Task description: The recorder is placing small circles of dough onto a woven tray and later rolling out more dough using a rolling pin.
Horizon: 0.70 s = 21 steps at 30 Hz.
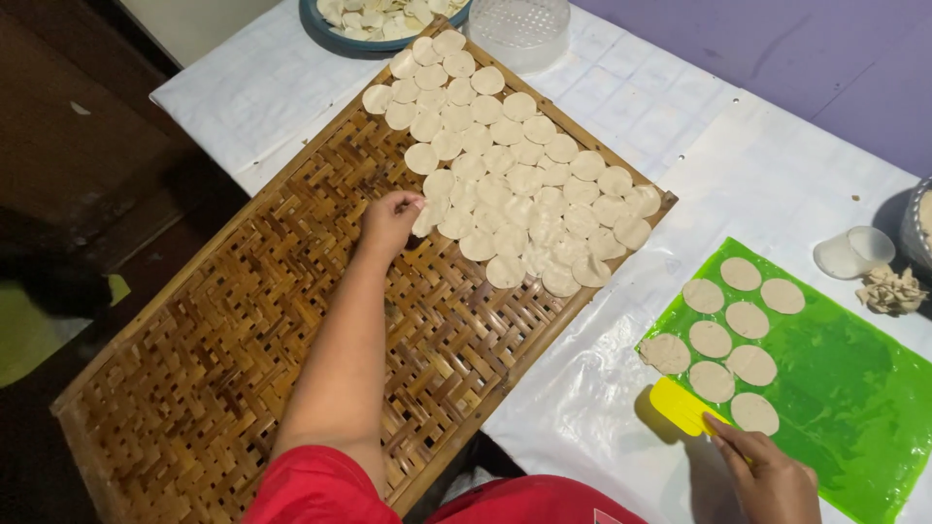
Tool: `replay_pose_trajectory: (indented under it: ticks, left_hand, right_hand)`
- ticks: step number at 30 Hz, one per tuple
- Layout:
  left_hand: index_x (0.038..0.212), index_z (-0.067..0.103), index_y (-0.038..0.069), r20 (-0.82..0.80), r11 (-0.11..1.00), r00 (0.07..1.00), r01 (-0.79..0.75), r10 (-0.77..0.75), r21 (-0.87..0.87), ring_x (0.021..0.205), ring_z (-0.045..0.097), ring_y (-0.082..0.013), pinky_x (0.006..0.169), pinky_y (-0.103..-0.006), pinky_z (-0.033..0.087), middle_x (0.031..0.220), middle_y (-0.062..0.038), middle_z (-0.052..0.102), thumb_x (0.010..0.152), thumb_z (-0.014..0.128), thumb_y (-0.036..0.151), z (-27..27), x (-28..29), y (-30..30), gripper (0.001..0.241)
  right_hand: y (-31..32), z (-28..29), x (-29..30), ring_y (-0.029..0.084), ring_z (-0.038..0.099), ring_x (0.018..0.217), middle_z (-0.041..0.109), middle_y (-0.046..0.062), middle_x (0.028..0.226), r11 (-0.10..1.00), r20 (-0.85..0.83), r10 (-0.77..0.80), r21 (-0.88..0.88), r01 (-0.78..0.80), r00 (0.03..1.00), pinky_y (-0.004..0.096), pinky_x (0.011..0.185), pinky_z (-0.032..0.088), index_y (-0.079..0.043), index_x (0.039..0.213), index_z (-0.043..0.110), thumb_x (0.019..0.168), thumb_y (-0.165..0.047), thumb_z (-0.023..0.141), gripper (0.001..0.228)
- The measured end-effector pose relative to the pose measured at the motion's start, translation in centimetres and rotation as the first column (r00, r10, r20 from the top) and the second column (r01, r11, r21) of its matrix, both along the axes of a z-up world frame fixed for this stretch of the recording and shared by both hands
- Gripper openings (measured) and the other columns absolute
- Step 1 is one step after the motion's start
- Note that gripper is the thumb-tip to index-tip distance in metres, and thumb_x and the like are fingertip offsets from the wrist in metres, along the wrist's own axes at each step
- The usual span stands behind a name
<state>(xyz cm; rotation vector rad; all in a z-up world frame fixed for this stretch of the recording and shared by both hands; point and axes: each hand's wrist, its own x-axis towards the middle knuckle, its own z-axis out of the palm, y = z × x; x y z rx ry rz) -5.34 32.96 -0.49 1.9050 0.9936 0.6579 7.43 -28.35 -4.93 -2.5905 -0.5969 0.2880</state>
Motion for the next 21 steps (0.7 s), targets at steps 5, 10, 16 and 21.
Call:
replay_pose_trajectory:
  ticks: [5, 10, 16, 21]
  left_hand:
    - [0.104, 0.079, 0.010, -0.204, 0.993, 0.978, 0.071, -0.050, 0.096, 0.083, 0.069, -0.0176, 0.076, -0.0340, 0.055, 0.095, -0.007, 0.077, 0.093, 0.076, 0.020, -0.2, 1.5, 3.4, 0.015]
    - [0.102, 0.080, 0.011, -0.149, 0.995, 0.989, 0.005, 0.009, 0.095, 0.084, 0.072, -0.0186, 0.079, -0.0345, 0.057, 0.095, -0.007, 0.079, 0.091, 0.076, 0.020, -0.9, 2.8, 5.8, 0.014]
    - [0.101, 0.082, 0.015, -0.176, 0.993, 0.979, -0.092, 0.105, 0.081, 0.085, 0.073, -0.0215, 0.078, -0.0365, 0.057, 0.097, -0.007, 0.078, 0.091, 0.078, 0.020, 1.7, 3.2, 4.6, 0.012]
    - [0.100, 0.084, 0.019, -0.198, 0.986, 0.969, -0.128, 0.148, 0.108, 0.096, 0.072, -0.0237, 0.088, -0.0367, 0.058, 0.109, -0.008, 0.076, 0.089, 0.078, 0.023, 1.1, 3.7, 4.9, 0.013]
  right_hand:
    - [0.8, -0.1, 0.0, 0.012, 0.078, 0.082, 0.079, -0.009, 0.104, 0.992, -0.008, 0.019, -0.128, -0.020, 1.000, 0.029, 0.085, 0.061, -0.045, 0.125, 0.073, 0.091, -0.036, 0.072, 0.035]
    - [0.9, -0.3, 0.4, 0.010, 0.078, 0.083, 0.078, -0.010, 0.106, 0.988, 0.020, 0.058, -0.148, -0.054, 0.998, 0.028, 0.082, 0.062, -0.045, 0.124, 0.073, 0.091, -0.037, 0.074, 0.034]
    - [1.3, 0.3, 0.2, 0.011, 0.078, 0.085, 0.079, -0.008, 0.106, 0.990, 0.029, 0.053, -0.131, -0.049, 0.998, 0.029, 0.084, 0.062, -0.043, 0.123, 0.074, 0.090, -0.034, 0.074, 0.033]
    - [1.6, 1.0, 0.2, 0.013, 0.079, 0.082, 0.079, -0.007, 0.105, 0.994, 0.015, 0.043, -0.101, -0.041, 0.999, 0.030, 0.083, 0.062, -0.039, 0.123, 0.075, 0.091, -0.032, 0.074, 0.032]
